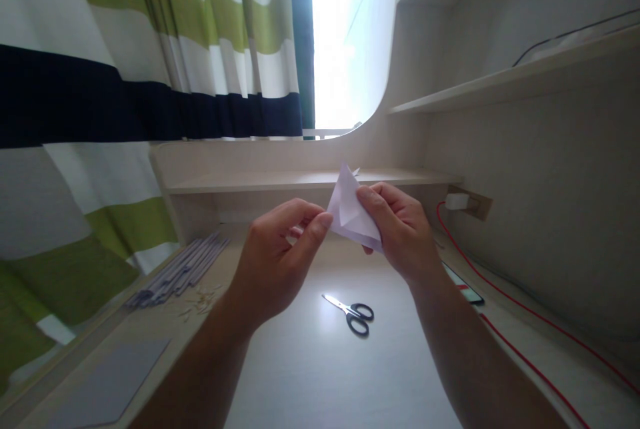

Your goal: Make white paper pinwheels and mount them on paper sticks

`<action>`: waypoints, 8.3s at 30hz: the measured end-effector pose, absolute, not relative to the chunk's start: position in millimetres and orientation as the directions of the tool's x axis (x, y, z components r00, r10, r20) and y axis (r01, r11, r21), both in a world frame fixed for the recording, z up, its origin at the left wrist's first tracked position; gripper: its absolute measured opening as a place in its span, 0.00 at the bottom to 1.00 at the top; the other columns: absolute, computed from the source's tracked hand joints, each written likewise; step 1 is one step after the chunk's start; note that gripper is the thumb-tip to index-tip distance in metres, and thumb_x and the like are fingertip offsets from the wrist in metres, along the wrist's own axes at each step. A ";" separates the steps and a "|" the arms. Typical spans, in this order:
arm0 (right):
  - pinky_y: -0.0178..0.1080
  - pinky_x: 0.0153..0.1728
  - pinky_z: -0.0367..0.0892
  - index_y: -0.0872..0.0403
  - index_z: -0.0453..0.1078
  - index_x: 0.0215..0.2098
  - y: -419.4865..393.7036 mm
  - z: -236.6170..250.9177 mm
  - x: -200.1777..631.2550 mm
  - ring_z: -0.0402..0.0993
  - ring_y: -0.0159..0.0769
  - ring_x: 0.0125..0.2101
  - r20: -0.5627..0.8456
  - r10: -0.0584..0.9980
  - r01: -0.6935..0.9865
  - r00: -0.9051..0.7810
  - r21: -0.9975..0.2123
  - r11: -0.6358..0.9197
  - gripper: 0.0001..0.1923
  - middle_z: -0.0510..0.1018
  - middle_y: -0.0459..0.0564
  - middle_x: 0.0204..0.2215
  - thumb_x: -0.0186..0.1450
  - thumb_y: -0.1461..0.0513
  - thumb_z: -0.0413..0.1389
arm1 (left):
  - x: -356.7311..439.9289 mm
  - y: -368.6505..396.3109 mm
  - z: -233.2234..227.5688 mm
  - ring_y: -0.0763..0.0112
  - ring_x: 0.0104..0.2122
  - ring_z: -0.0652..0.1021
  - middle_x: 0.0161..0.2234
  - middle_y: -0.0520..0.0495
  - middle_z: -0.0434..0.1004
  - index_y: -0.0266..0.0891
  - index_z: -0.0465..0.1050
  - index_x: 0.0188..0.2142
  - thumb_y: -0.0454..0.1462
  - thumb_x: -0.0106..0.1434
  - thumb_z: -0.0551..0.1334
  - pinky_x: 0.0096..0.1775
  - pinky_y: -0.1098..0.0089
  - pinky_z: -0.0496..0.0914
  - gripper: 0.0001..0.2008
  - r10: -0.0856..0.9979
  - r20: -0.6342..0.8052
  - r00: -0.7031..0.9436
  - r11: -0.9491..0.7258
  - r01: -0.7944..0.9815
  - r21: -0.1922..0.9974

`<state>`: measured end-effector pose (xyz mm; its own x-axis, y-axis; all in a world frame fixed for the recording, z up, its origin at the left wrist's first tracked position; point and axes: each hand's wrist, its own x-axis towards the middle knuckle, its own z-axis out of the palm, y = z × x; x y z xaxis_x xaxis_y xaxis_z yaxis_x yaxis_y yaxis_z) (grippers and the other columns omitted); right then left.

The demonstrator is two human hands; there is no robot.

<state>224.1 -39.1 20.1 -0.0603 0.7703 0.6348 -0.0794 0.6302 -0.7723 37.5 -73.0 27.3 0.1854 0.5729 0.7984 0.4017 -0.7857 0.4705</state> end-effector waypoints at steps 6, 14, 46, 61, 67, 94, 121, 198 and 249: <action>0.29 0.12 0.62 0.52 0.69 0.30 -38.9 20.1 221.7 0.67 0.28 0.17 0.671 0.741 -0.037 0.003 -0.740 0.671 0.21 0.71 0.42 0.19 0.68 0.45 0.62 | 38.4 -73.6 26.8 0.73 0.27 0.72 0.27 0.52 0.74 0.38 0.78 0.34 0.39 0.72 0.61 0.30 0.70 0.64 0.12 0.649 0.737 0.188 -0.751 0.312 0.582; 0.33 0.18 0.52 0.52 0.67 0.28 -38.5 15.4 220.2 0.59 0.29 0.20 0.761 0.644 0.168 0.081 -0.647 0.744 0.21 0.67 0.42 0.20 0.71 0.47 0.59 | 39.0 -73.5 26.6 0.72 0.28 0.72 0.26 0.51 0.74 0.38 0.77 0.32 0.39 0.72 0.60 0.31 0.70 0.65 0.13 0.674 0.709 0.205 -0.737 0.248 0.629; 0.32 0.18 0.61 0.51 0.72 0.33 -46.2 20.6 226.5 0.67 0.29 0.20 0.688 0.681 -0.121 -0.250 -0.721 0.683 0.20 0.71 0.42 0.22 0.72 0.45 0.58 | 28.5 -73.6 34.3 0.76 0.28 0.75 0.28 0.52 0.78 0.38 0.80 0.36 0.38 0.67 0.68 0.31 0.75 0.70 0.05 0.753 0.592 0.287 -0.646 0.157 0.747; 0.29 0.14 0.64 0.50 0.72 0.35 -48.1 18.8 221.3 0.69 0.27 0.16 0.735 0.675 -0.166 -0.070 -0.676 0.718 0.15 0.73 0.41 0.20 0.71 0.49 0.61 | 38.7 -74.6 28.1 0.73 0.28 0.79 0.29 0.50 0.82 0.39 0.83 0.38 0.40 0.67 0.69 0.32 0.72 0.75 0.07 0.769 0.616 0.172 -0.633 0.069 0.771; 0.29 0.14 0.61 0.51 0.72 0.34 -47.7 17.5 219.6 0.68 0.27 0.16 0.751 0.659 -0.145 -0.042 -0.657 0.740 0.14 0.72 0.40 0.19 0.71 0.51 0.62 | 41.4 -73.5 25.1 0.74 0.28 0.78 0.29 0.50 0.82 0.40 0.83 0.38 0.40 0.66 0.70 0.31 0.75 0.74 0.05 0.725 0.672 0.150 -0.688 0.107 0.718; 0.33 0.27 0.69 0.49 0.81 0.41 -49.5 31.0 257.7 0.74 0.30 0.28 0.766 0.544 0.012 -0.343 -0.576 0.818 0.07 0.80 0.45 0.32 0.64 0.62 0.69 | 28.5 -75.1 36.4 0.73 0.27 0.75 0.29 0.50 0.78 0.36 0.81 0.36 0.38 0.67 0.66 0.26 0.75 0.68 0.07 0.741 0.619 0.262 -0.672 0.283 0.685; 0.34 0.25 0.68 0.54 0.77 0.35 -49.9 26.0 245.8 0.74 0.32 0.26 0.731 0.623 0.068 -0.279 -0.632 0.772 0.10 0.79 0.46 0.27 0.65 0.56 0.68 | 29.1 -75.9 35.2 0.74 0.25 0.73 0.27 0.51 0.76 0.37 0.80 0.33 0.39 0.68 0.65 0.24 0.76 0.65 0.09 0.688 0.705 0.172 -0.719 0.300 0.627; 0.32 0.31 0.76 0.54 0.81 0.41 -37.9 27.3 240.7 0.80 0.32 0.31 0.606 0.735 -0.169 -0.305 -0.794 0.584 0.11 0.85 0.47 0.33 0.62 0.58 0.71 | 23.5 -64.1 29.7 0.73 0.26 0.69 0.24 0.52 0.71 0.38 0.75 0.28 0.35 0.66 0.64 0.30 0.69 0.62 0.09 0.705 0.668 0.239 -0.707 0.157 0.690; 0.36 0.35 0.77 0.56 0.78 0.35 -38.0 26.3 245.6 0.81 0.33 0.31 0.552 0.699 -0.014 -0.454 -0.789 0.614 0.09 0.83 0.48 0.30 0.65 0.58 0.68 | 24.7 -53.5 34.9 0.76 0.23 0.74 0.21 0.55 0.72 0.39 0.76 0.27 0.32 0.59 0.67 0.27 0.74 0.71 0.05 0.714 0.655 -0.248 -0.700 -0.236 0.674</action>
<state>245.6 -38.0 26.3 -0.4540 0.6994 0.5520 -0.0144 0.6137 -0.7894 24.7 -53.5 34.9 -0.2477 0.7138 0.6551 -0.2359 -0.7003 0.6738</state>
